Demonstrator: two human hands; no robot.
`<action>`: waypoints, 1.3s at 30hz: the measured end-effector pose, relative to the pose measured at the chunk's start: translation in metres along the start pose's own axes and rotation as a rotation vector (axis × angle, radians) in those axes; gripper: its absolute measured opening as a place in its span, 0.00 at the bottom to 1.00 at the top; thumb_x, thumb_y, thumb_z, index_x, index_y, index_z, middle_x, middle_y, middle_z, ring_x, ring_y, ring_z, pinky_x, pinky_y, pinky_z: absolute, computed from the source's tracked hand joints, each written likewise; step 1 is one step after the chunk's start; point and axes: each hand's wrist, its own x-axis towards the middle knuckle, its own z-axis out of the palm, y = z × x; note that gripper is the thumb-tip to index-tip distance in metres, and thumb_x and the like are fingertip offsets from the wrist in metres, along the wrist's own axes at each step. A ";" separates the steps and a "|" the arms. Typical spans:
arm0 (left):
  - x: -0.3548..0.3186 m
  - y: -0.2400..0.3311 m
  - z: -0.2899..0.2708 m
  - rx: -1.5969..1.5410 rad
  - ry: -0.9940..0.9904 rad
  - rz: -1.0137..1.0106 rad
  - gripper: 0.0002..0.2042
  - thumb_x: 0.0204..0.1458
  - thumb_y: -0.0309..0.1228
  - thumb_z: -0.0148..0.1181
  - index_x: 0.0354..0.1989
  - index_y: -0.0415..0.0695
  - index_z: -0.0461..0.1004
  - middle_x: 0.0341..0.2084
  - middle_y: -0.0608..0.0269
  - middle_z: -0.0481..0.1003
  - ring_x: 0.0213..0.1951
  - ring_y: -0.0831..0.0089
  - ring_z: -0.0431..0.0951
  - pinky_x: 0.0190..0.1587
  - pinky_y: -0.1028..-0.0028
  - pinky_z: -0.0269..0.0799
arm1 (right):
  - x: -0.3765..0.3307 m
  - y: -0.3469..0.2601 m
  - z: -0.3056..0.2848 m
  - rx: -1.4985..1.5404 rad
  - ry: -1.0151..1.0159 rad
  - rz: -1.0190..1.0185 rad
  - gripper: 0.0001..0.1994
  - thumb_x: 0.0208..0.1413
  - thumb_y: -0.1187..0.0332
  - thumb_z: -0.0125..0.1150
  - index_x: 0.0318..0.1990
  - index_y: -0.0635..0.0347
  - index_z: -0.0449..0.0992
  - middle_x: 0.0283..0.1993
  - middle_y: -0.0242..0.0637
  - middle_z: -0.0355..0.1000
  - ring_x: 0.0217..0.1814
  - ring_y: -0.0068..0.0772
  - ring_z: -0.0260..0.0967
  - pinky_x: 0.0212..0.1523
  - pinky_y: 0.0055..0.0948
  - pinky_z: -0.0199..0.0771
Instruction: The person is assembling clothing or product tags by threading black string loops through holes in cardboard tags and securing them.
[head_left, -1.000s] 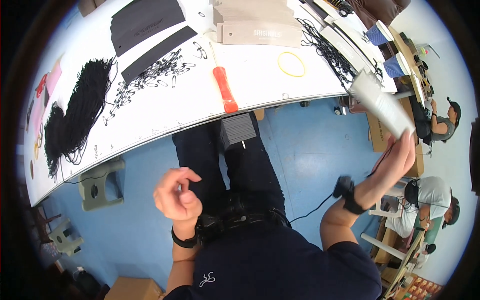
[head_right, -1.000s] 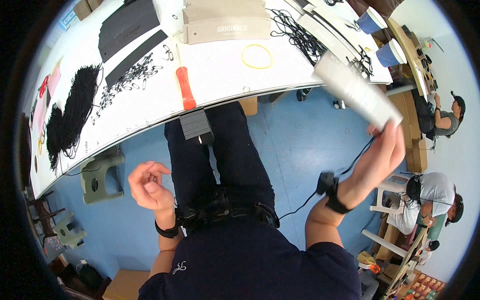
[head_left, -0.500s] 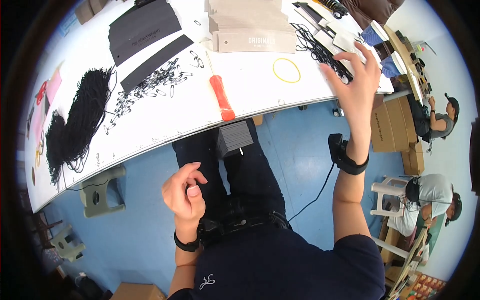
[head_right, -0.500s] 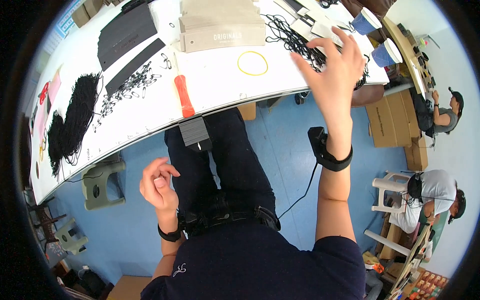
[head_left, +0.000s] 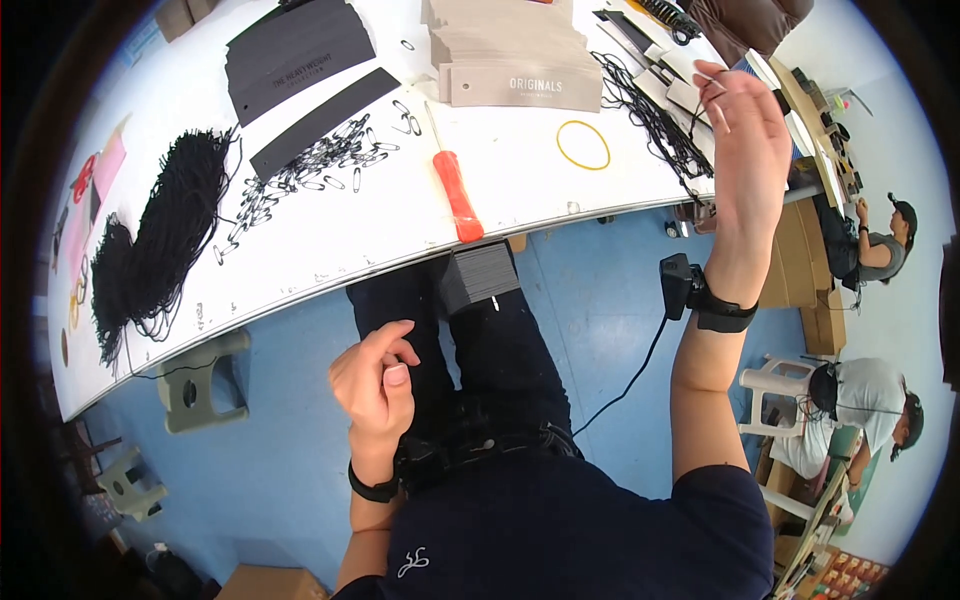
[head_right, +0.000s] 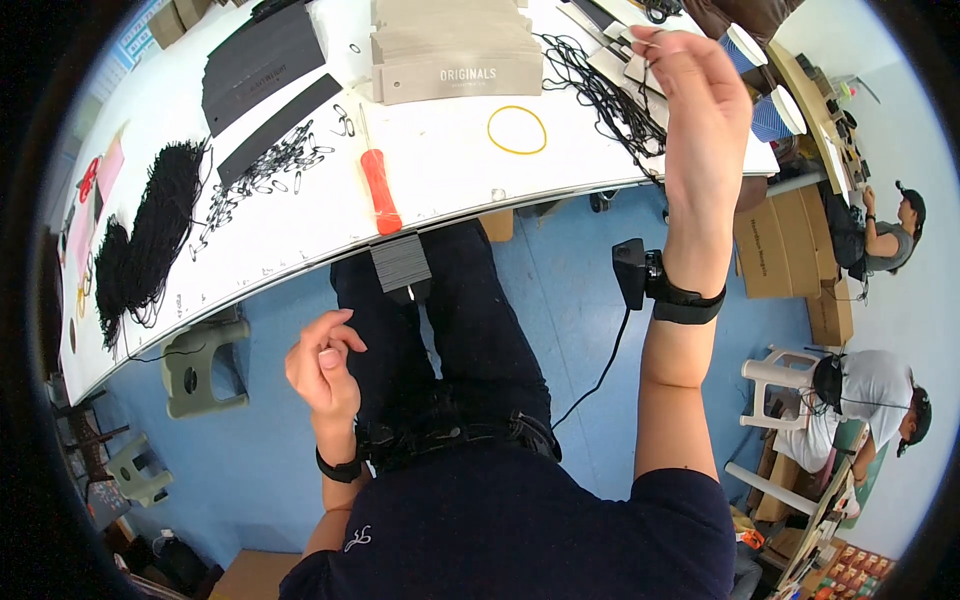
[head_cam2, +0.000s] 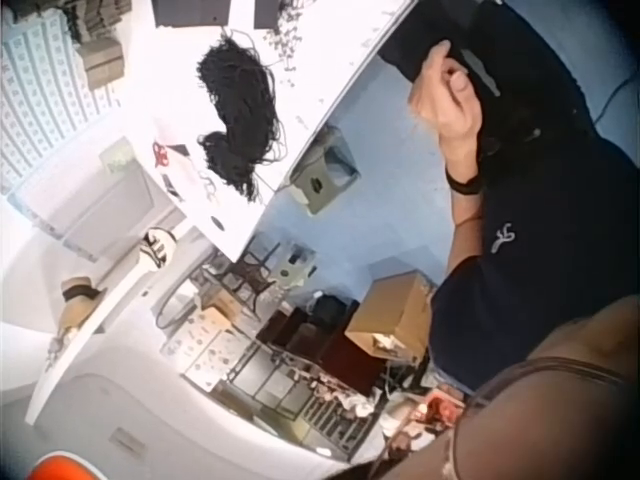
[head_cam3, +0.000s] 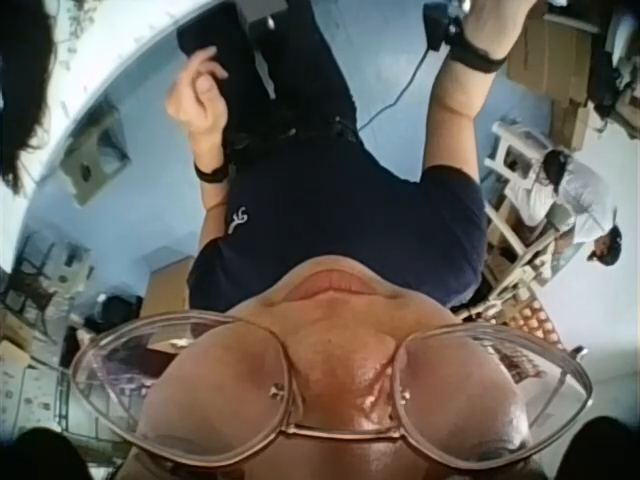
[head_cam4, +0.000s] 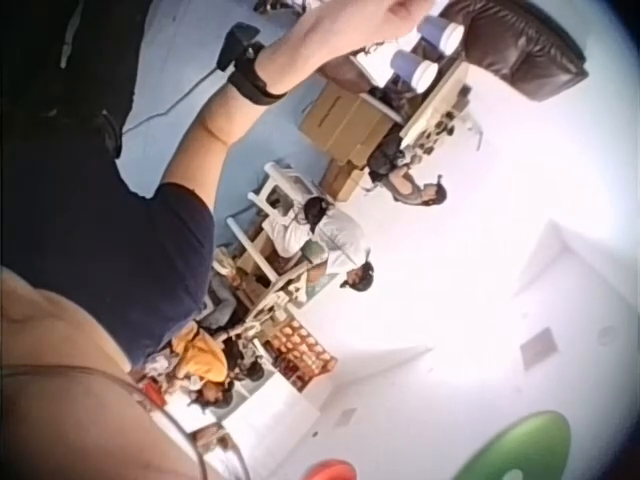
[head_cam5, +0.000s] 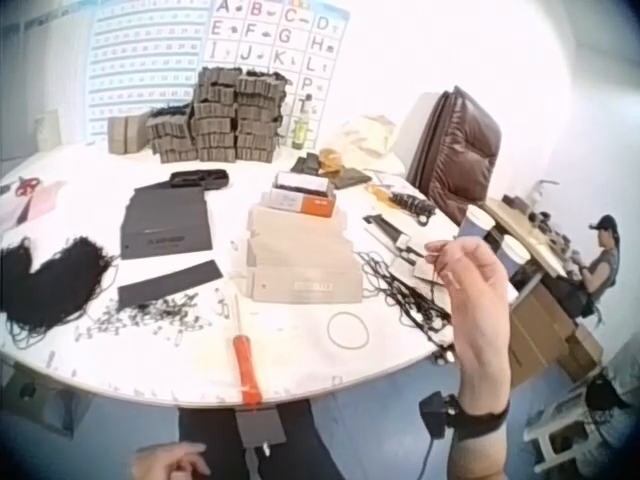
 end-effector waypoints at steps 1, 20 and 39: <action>0.001 0.000 0.000 0.010 -0.007 0.009 0.16 0.59 0.37 0.47 0.36 0.34 0.74 0.11 0.63 0.69 0.13 0.76 0.69 0.17 0.78 0.58 | 0.002 -0.001 0.000 0.222 0.021 -0.007 0.07 0.59 0.72 0.52 0.40 0.65 0.73 0.44 0.46 0.75 0.47 0.33 0.69 0.53 0.29 0.66; 0.000 -0.004 -0.003 0.071 -0.043 0.026 0.09 0.56 0.30 0.51 0.33 0.36 0.74 0.13 0.64 0.67 0.14 0.73 0.67 0.18 0.76 0.60 | -0.001 0.019 0.060 -1.097 -0.322 -0.512 0.16 0.39 0.58 0.72 0.37 0.51 0.79 0.40 0.30 0.67 0.27 0.33 0.66 0.29 0.26 0.67; 0.000 -0.003 -0.002 0.112 -0.131 0.001 0.14 0.59 0.32 0.45 0.33 0.35 0.74 0.13 0.61 0.70 0.16 0.74 0.70 0.20 0.76 0.61 | 0.017 0.013 0.041 -0.727 -0.462 -0.163 0.06 0.47 0.68 0.67 0.31 0.58 0.78 0.20 0.25 0.68 0.20 0.13 0.49 0.21 0.19 0.49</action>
